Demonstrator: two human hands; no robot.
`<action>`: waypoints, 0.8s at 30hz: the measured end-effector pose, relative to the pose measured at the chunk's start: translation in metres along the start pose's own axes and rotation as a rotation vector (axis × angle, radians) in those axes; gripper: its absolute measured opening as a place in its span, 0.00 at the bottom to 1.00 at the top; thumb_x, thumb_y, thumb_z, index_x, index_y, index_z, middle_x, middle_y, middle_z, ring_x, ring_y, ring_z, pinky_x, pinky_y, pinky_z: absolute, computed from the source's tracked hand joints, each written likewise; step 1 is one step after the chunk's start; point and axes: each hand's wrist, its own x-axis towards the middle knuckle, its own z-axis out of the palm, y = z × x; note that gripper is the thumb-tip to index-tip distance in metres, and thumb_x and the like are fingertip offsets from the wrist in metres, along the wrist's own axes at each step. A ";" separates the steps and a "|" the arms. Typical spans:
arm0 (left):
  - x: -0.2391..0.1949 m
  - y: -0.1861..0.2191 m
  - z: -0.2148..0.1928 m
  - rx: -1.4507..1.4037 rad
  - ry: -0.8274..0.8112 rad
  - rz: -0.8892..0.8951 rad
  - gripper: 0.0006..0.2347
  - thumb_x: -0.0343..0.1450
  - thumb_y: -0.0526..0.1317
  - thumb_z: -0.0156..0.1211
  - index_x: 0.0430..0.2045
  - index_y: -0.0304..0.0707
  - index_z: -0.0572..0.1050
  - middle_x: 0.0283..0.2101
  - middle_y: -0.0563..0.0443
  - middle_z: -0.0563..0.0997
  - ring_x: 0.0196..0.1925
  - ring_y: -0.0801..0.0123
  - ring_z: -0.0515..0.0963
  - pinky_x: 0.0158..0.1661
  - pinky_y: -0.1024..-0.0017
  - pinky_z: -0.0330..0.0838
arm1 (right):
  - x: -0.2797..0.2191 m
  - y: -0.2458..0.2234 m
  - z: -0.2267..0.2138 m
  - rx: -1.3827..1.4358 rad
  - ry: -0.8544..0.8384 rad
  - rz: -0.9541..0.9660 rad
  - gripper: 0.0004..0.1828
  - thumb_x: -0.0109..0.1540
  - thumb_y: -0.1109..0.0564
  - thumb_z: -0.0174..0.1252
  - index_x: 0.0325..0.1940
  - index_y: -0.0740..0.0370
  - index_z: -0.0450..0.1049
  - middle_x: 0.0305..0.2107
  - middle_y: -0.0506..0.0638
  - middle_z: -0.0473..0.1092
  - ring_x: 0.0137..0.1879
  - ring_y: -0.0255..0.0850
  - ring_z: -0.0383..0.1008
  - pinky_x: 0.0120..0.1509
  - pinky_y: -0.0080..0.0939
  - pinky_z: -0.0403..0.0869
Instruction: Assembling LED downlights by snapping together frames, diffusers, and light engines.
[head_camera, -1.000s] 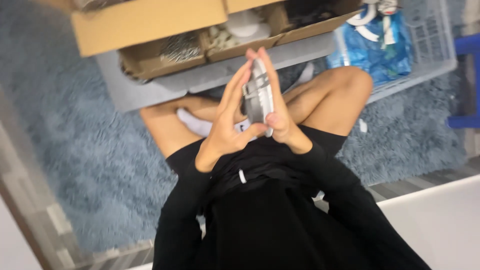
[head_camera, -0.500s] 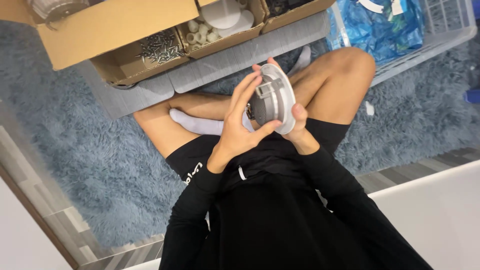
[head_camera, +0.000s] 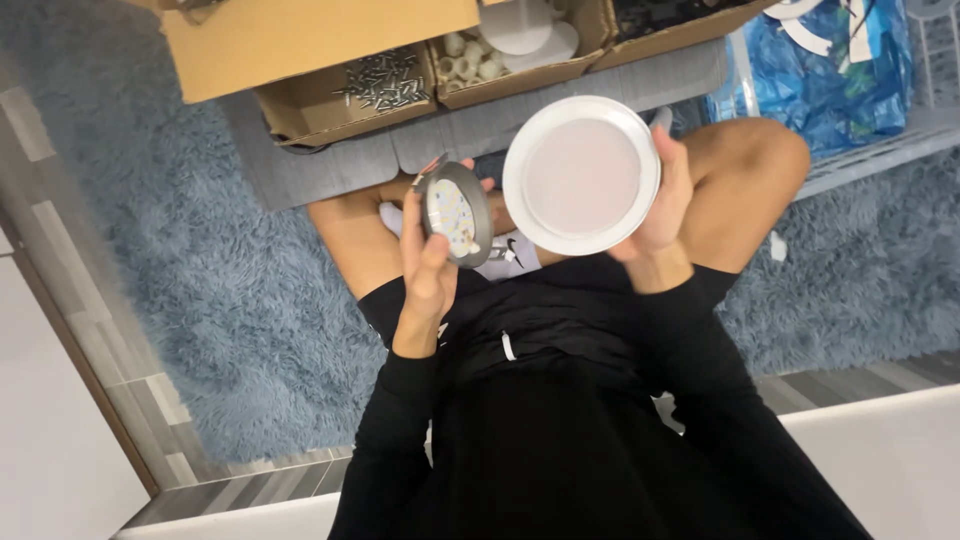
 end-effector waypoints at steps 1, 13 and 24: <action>-0.003 -0.001 -0.006 -0.081 0.003 -0.005 0.39 0.78 0.54 0.59 0.79 0.30 0.48 0.78 0.21 0.60 0.76 0.31 0.69 0.65 0.42 0.79 | -0.004 -0.005 0.016 -0.042 0.027 -0.014 0.32 0.65 0.39 0.57 0.65 0.62 0.80 0.50 0.69 0.80 0.52 0.65 0.86 0.59 0.67 0.84; -0.006 0.014 0.008 -0.269 0.097 -0.156 0.40 0.75 0.57 0.67 0.78 0.35 0.55 0.76 0.24 0.66 0.70 0.31 0.77 0.59 0.46 0.83 | 0.057 -0.045 0.074 -0.398 -0.377 -0.413 0.23 0.71 0.43 0.64 0.63 0.60 0.79 0.56 0.55 0.81 0.69 0.52 0.81 0.84 0.59 0.80; 0.000 -0.025 0.008 -0.650 0.057 -0.287 0.33 0.77 0.50 0.63 0.75 0.29 0.62 0.73 0.22 0.70 0.72 0.28 0.74 0.63 0.42 0.78 | 0.028 -0.059 0.048 -0.446 -0.353 -0.280 0.34 0.63 0.58 0.72 0.71 0.73 0.71 0.67 0.64 0.75 0.76 0.53 0.78 0.89 0.47 0.80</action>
